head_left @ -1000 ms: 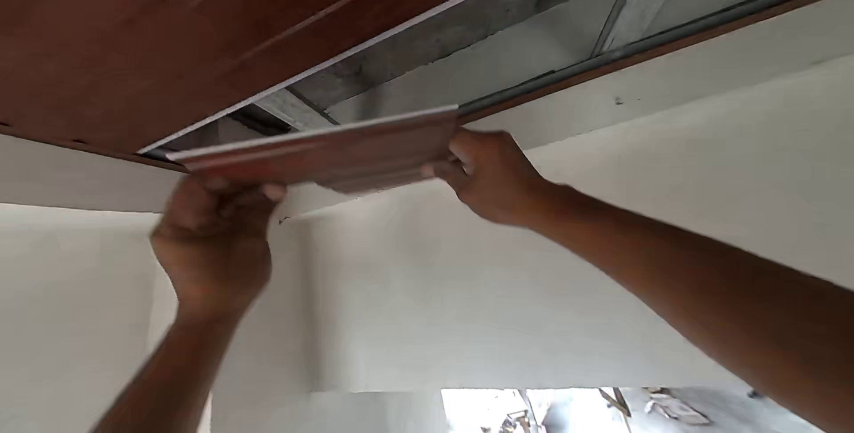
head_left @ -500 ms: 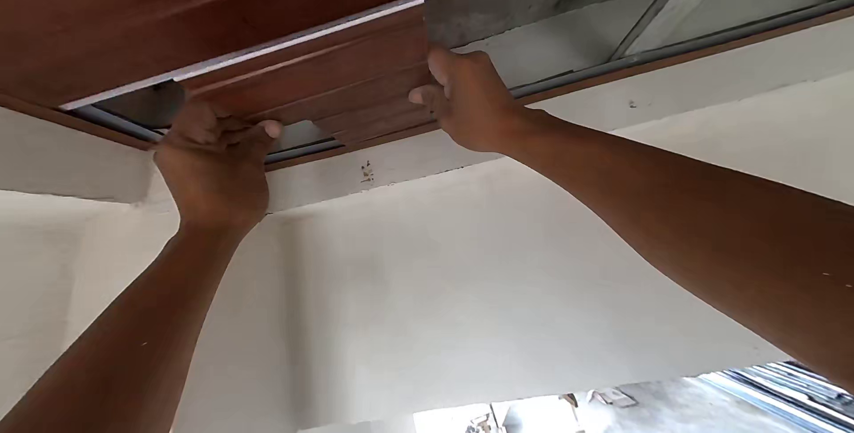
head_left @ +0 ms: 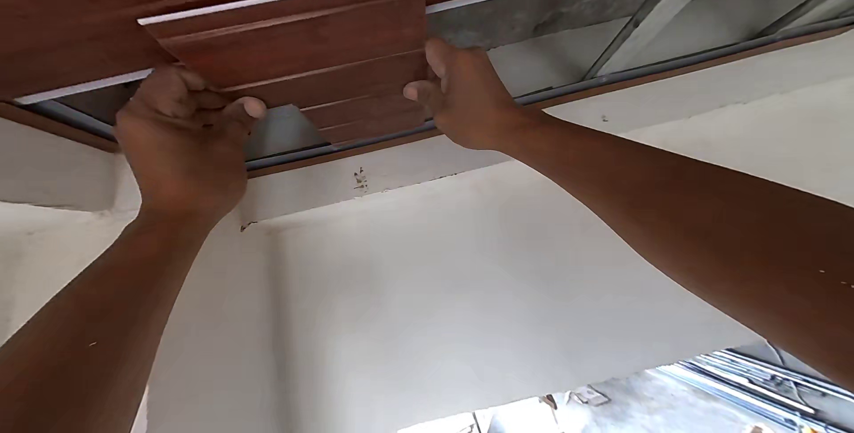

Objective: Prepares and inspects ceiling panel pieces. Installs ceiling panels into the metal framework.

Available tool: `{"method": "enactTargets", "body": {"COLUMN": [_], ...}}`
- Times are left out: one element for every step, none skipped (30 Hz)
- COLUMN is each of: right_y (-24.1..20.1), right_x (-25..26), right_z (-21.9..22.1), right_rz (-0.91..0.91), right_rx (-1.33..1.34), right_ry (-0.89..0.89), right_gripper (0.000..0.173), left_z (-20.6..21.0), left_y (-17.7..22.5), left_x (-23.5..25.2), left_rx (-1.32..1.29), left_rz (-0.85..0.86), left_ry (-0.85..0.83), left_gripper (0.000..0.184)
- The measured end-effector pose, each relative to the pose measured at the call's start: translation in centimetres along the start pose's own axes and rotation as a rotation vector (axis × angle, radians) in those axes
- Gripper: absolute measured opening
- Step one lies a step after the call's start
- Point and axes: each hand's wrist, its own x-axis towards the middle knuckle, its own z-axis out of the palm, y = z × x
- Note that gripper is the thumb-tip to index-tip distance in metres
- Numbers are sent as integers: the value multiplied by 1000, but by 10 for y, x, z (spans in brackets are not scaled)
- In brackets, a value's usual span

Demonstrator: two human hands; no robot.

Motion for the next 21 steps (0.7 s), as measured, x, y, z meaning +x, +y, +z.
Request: {"method": "enactTargets", "body": {"right_y": [1,3,6,8,10,12,14,15,15,16,16,17,18,20,21,23,25,27,27,27,26], "right_x": [0,-1,0,1,2,2,2,3,3,4,4,4,4,4,4,4,3,3,3,3,3], "right_z": [1,3,5,8,10,13,15,17,18,18,18,18,18,19,19,20,21,21,22,22,23], "right_rz": [1,4,9,15,24,33,41,46,50,50,44,36,26,13,-1,-19,-35,-46,-47,-41,-38], "right_rx": [6,13,16,20,28,39,53,66,71,71,68,68,72,75,75,72,71,74,76,74,75], "right_ry": [2,4,2,2,1,6,8,13,15,20,23,25,30,35,40,51,59,62,61,60,64], "right_gripper": [28,29,31,32,31,31,32,33,33,31,29,28,28,27,28,28,28,29,29,31,32], "left_z": [0,2,3,5,8,9,11,12,12,12,12,12,13,13,14,15,16,16,17,17,17], "left_y": [-1,-2,-3,-4,-2,0,2,3,4,4,3,2,1,-1,-4,-9,-13,-16,-19,-21,-22], "left_x": [1,1,2,2,2,3,3,4,5,6,6,6,5,4,3,2,1,0,0,0,0], "left_rx": [11,30,50,61,66,67,69,73,81,83,86,86,85,83,81,72,60,46,34,24,23], "left_rz": [4,6,-2,-16,-39,-65,-84,-95,-103,-107,-109,-106,-98,-77,-51,-27,-7,10,27,42,55], "left_ry": [-5,-11,-17,-20,-19,-20,-19,-22,-29,-34,-37,-35,-34,-30,-22,-13,-5,-2,-2,-2,-3], "left_gripper": [39,39,39,39,37,36,35,35,36,36,36,36,35,36,36,37,38,38,39,39,40]}}
